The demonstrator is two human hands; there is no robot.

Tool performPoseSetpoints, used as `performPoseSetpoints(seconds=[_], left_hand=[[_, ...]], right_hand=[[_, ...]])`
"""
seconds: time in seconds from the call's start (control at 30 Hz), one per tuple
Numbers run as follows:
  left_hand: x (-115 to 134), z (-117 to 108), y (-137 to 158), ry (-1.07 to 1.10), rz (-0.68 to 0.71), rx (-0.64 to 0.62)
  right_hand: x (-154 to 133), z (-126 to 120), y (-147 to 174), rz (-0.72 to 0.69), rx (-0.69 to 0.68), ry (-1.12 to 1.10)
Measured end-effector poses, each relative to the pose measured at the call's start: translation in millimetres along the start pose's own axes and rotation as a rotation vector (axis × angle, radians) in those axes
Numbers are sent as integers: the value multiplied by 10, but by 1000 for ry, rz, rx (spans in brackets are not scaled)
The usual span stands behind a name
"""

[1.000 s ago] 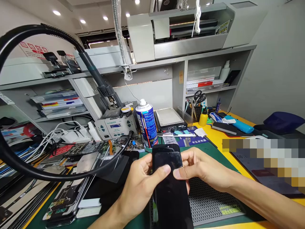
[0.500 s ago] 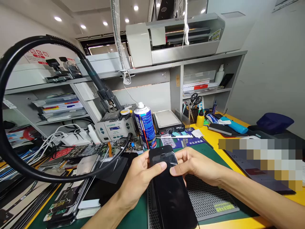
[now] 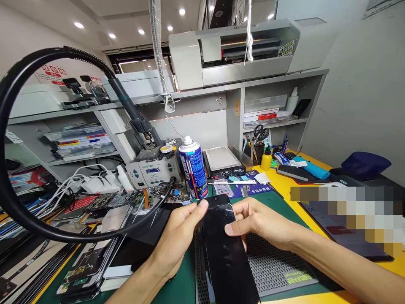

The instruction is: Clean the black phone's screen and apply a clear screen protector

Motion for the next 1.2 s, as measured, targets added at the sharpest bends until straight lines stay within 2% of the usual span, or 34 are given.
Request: performPoseSetpoints(seconds=[0.1,0.23,0.37,0.47,0.63,0.87,1.03,1.2], left_hand=[[10,44,4,-1,23,-31],[-2,66,15,-68,27,-5],[-28,101,26,-60,40,-68],[-62,100,30,-73,28,-71],[-77,84,22,-85,-9,-42],[-31,62,18,-29,-23,21],[-55,42,8,-30,-4,30],[-73,78,17,-55,-15,45]], right_hand=[[26,1,-5,-12,-29,-17],[21,44,-5,-83,-68,-55],[7,76,-44,-172,21,-127],[46,50,-89,-156,126,-146],[80,2,-100,-122,216,-95],[31,11,-95,-126,122,-122],[45,23,-94,-158,175,-114],[54,30,-93,-86,174,-163]])
Point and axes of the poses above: each hand's wrist, its own y-axis away from the middle knuckle, its own z-axis out of the palm, x = y × z, the point moved 2 cm from there along -y, towards the middle knuckle, and after that the axes turned 15 degrees about z, right-handed, at the moved point
